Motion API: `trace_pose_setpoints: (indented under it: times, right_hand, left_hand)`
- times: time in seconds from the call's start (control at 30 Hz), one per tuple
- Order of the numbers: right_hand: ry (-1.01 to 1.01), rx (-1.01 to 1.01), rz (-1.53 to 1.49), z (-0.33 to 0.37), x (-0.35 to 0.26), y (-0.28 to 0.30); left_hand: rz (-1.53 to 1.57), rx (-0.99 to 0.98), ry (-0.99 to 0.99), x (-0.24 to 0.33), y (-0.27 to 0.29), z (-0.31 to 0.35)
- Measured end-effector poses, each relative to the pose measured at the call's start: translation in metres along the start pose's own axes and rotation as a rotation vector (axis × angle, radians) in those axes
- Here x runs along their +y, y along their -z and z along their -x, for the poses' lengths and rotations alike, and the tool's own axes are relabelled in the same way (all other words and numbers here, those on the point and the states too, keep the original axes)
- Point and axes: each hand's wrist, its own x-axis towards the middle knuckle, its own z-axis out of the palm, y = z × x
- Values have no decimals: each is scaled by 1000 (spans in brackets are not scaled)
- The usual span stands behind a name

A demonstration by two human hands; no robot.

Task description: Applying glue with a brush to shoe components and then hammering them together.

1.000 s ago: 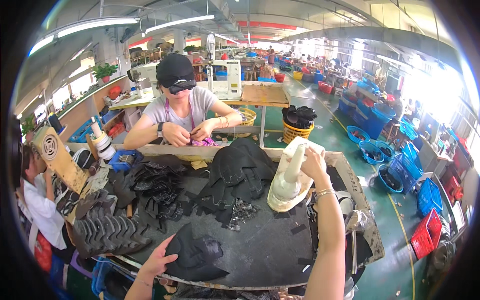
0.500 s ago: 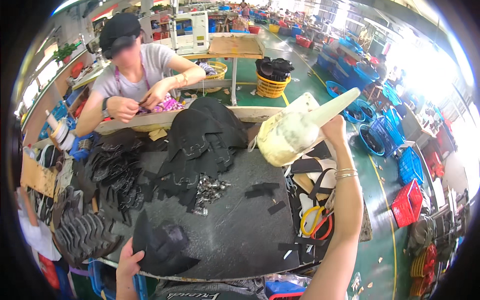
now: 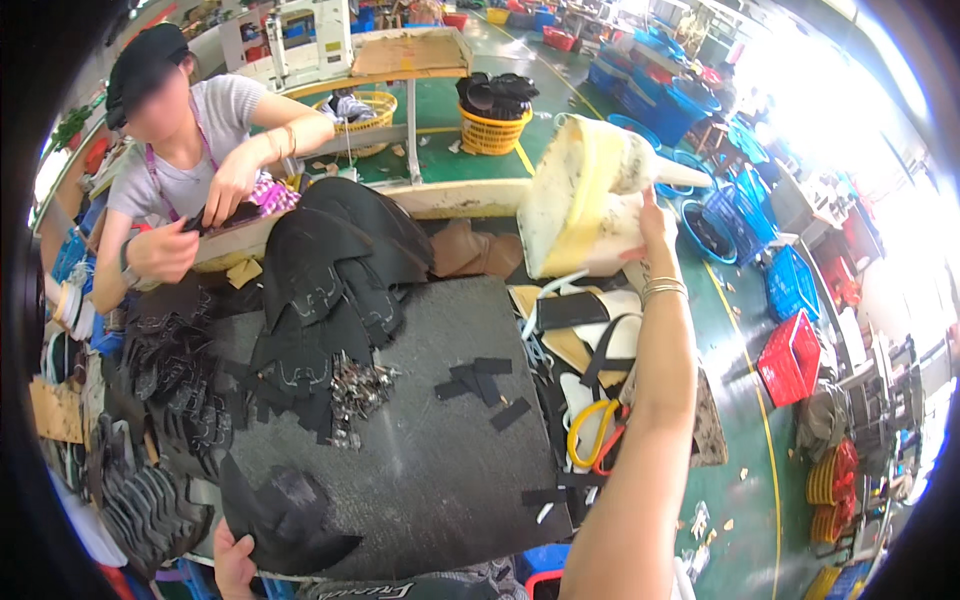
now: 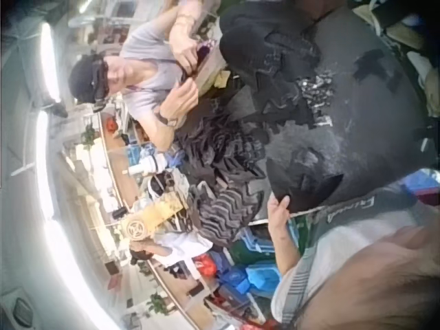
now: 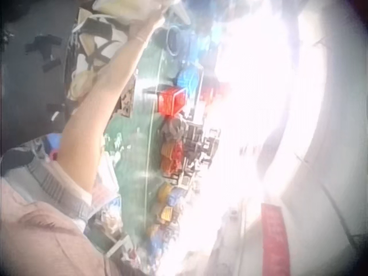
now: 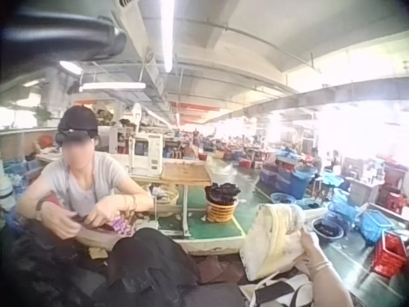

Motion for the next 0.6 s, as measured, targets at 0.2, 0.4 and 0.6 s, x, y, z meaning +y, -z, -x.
trace_pose_setpoints:
  times: [0.2,0.4,0.6]
  right_hand:
    - [989,9,362,130,46,12]
    - [922,-389,697,214,117,10]
    - [470,-742,755,240,106,49]
  left_hand:
    - [8,-24,8,6,-3,5]
    - [14,-59,-32,6,-11,-1]
    - [-21,-61,-75,2,-4,2]
